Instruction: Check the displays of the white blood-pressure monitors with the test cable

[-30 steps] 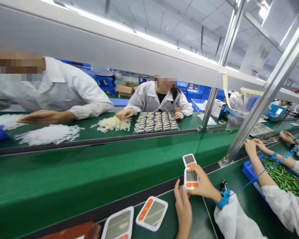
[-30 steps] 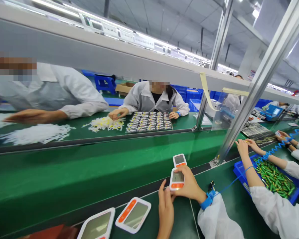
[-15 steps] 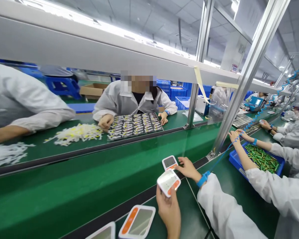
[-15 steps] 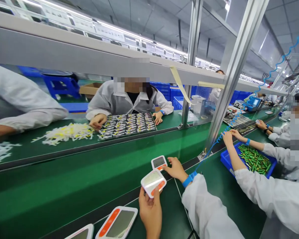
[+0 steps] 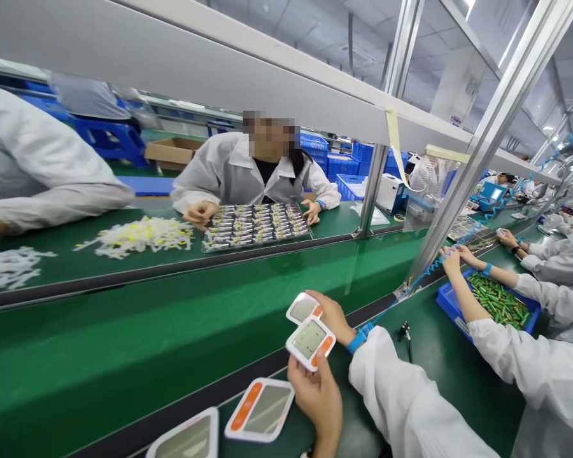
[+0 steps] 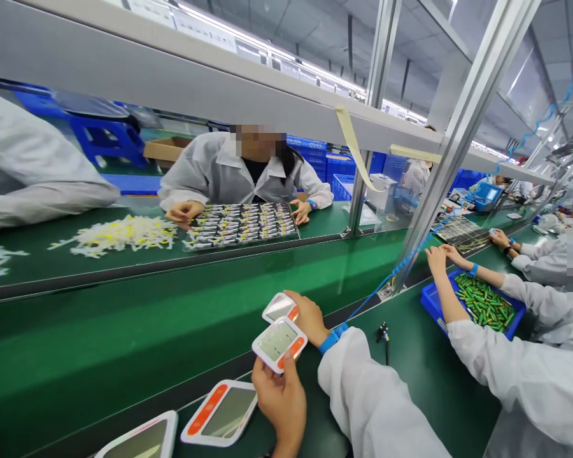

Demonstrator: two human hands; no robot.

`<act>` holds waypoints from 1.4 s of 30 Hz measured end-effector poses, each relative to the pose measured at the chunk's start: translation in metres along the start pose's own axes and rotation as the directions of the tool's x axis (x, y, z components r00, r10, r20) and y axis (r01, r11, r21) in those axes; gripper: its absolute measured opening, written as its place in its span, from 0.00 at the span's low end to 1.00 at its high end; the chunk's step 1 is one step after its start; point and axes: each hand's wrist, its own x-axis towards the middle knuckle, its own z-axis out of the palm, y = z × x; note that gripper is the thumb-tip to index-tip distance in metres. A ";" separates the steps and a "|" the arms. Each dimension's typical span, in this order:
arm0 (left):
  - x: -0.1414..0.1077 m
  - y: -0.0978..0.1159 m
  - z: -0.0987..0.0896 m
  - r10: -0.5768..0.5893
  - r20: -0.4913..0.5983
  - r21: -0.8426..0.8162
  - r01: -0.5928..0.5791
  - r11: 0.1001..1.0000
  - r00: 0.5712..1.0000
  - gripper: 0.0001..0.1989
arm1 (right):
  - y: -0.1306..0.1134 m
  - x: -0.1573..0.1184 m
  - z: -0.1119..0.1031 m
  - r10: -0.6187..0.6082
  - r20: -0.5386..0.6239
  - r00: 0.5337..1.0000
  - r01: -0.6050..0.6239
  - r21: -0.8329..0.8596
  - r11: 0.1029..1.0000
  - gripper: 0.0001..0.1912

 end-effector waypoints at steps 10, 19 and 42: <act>-0.001 -0.020 0.008 -0.098 0.331 -0.094 0.136 0.986 0.938 0.30 | 0.000 -0.061 -0.079 0.425 -0.021 0.905 -0.242 0.797 0.554 0.23; -0.008 -0.015 0.005 -0.070 0.667 0.181 -0.070 0.981 0.742 0.25 | -0.010 -0.107 -0.131 0.509 -0.114 0.853 -0.149 0.881 0.449 0.27; -0.011 -0.008 0.004 0.119 0.760 0.201 -0.406 0.891 0.638 0.14 | -0.091 -0.118 -0.128 0.333 -0.058 0.941 -0.176 0.757 0.629 0.29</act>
